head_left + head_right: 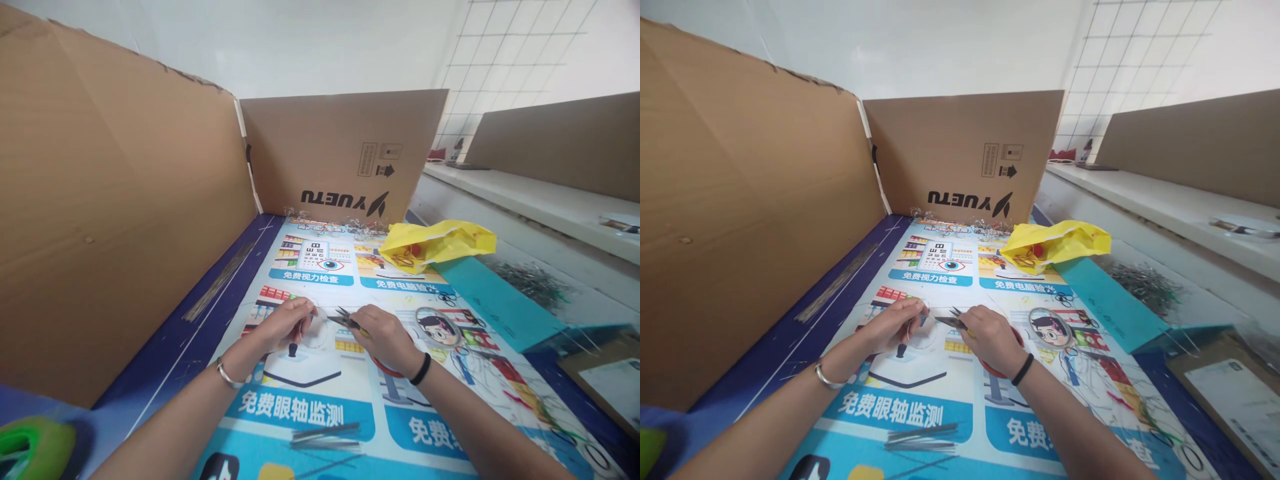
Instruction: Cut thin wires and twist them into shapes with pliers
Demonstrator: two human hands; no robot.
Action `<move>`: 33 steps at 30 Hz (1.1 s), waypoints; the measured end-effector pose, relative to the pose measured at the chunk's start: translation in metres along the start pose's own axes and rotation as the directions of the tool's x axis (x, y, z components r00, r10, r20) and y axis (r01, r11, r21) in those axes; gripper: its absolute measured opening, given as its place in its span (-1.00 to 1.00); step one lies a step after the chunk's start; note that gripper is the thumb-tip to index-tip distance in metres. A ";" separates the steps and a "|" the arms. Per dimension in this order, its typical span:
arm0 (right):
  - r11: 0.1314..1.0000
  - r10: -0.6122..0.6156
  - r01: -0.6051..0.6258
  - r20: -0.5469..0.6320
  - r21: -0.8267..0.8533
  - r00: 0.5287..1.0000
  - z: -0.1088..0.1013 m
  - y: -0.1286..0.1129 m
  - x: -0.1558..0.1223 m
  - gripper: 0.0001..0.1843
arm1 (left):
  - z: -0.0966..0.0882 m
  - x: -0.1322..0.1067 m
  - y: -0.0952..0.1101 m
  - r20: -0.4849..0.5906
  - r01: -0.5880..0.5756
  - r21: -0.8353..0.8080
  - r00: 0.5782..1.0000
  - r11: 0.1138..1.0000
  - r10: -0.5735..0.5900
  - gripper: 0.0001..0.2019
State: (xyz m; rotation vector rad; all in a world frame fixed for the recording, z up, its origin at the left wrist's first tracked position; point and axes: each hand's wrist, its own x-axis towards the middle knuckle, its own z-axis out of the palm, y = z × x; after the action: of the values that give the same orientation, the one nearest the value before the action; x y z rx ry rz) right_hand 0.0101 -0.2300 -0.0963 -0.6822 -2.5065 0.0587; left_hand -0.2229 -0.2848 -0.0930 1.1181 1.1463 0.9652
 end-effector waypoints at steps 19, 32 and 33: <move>0.978 0.122 -0.100 -0.114 0.181 0.986 0.012 -0.008 -0.001 -0.97 | 0.026 -0.007 0.002 0.051 -0.005 -0.214 0.999 0.977 0.016 -0.72; 0.983 0.148 -0.134 -0.121 0.123 0.982 0.011 -0.007 -0.001 -0.96 | 0.024 -0.003 -0.002 0.001 -0.022 -0.212 1.000 0.977 0.023 -0.71; 0.987 0.143 -0.131 -0.129 0.094 0.981 0.011 -0.006 -0.001 -0.95 | 0.023 -0.003 -0.003 -0.009 -0.020 -0.206 1.000 0.978 0.019 -0.71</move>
State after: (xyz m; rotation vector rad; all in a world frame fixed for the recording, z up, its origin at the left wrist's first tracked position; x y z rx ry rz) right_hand 0.0029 -0.2347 -0.1051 -0.7958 -2.3115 0.1629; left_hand -0.2004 -0.2918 -0.0939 0.9609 1.0170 1.0783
